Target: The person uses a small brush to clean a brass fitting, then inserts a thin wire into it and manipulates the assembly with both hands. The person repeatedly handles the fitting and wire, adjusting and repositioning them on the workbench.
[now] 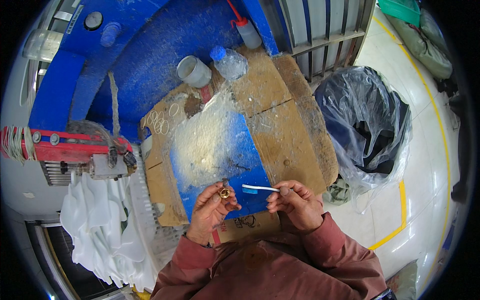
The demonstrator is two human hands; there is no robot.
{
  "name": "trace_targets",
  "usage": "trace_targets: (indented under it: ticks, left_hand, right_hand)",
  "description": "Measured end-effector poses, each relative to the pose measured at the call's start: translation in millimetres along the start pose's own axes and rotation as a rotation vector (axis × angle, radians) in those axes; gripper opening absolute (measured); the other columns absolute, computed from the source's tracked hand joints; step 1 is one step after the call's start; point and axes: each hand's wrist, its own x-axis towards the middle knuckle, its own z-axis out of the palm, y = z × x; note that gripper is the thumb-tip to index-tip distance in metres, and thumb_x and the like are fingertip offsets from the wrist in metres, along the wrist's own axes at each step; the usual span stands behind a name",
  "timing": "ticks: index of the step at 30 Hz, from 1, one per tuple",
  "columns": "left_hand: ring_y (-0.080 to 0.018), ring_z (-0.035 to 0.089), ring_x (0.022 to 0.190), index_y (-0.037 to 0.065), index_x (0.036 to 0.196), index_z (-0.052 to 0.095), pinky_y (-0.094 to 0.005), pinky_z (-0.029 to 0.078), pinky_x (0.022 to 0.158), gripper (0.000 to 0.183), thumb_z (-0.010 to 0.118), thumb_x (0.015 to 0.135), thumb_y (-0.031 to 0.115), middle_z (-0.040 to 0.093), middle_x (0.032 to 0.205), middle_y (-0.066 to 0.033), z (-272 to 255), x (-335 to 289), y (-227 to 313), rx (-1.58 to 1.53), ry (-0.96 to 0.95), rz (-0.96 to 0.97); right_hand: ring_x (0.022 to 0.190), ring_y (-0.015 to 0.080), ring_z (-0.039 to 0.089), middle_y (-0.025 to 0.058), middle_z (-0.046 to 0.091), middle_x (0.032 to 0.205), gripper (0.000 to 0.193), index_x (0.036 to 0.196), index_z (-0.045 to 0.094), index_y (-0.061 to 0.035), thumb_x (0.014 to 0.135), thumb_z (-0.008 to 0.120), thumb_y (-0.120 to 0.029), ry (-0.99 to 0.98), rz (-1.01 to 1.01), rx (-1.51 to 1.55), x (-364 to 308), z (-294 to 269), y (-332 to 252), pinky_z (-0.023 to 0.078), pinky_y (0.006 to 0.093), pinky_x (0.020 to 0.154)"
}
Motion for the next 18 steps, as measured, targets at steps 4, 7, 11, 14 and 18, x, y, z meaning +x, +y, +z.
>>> trace_targets:
  ticks: [4,7,11,14,18]
  left_hand:
    - [-0.0290,0.066,0.102,0.009,0.131,0.058,-0.0520,0.059,0.086,0.031,0.051,0.102,0.007,0.062,0.122,-0.0185,1.3,-0.6,3.6,0.081,0.009,0.011]
    - [-0.0295,0.066,0.103,0.010,0.130,0.060,-0.0527,0.059,0.086,0.030,0.053,0.101,0.007,0.062,0.122,-0.0192,3.3,-0.9,5.3,0.139,0.030,0.004]
    - [-0.0291,0.066,0.102,0.010,0.129,0.060,-0.0523,0.059,0.086,0.030,0.058,0.099,0.007,0.063,0.122,-0.0197,6.0,-1.1,6.4,0.172,0.038,-0.004]
    - [-0.0288,0.065,0.102,0.010,0.127,0.061,-0.0520,0.059,0.085,0.029,0.059,0.098,0.007,0.062,0.122,-0.0200,6.4,-1.8,6.3,0.194,0.037,-0.003]
    - [-0.0284,0.065,0.101,0.011,0.124,0.062,-0.0519,0.059,0.085,0.027,0.059,0.098,0.006,0.062,0.122,-0.0204,5.4,-2.3,6.0,0.182,0.034,-0.004]
  right_hand:
    - [0.088,0.0233,0.071,0.0144,0.070,0.100,0.021,0.118,0.062,-0.0004,0.104,0.053,-0.011,-0.011,0.005,-0.001,0.0,-0.9,1.0,0.059,0.0356,0.080]
    - [0.089,0.0235,0.071,0.0146,0.070,0.102,0.020,0.118,0.062,0.0001,0.104,0.053,-0.011,-0.016,-0.001,-0.027,-0.1,-1.2,1.2,0.059,0.0354,0.081]
    - [0.090,0.0236,0.071,0.0149,0.070,0.102,0.020,0.119,0.062,0.0005,0.104,0.053,-0.010,-0.009,0.013,-0.036,0.4,-1.1,0.1,0.059,0.0351,0.081]
    - [0.090,0.0237,0.071,0.0151,0.070,0.102,0.020,0.119,0.062,0.0007,0.104,0.053,-0.010,-0.011,0.023,-0.045,0.7,-2.0,-0.7,0.059,0.0352,0.082]
    - [0.090,0.0241,0.071,0.0154,0.070,0.103,0.020,0.118,0.061,0.0008,0.104,0.052,-0.010,-0.023,0.022,-0.048,1.2,-3.8,0.4,0.059,0.0355,0.083]
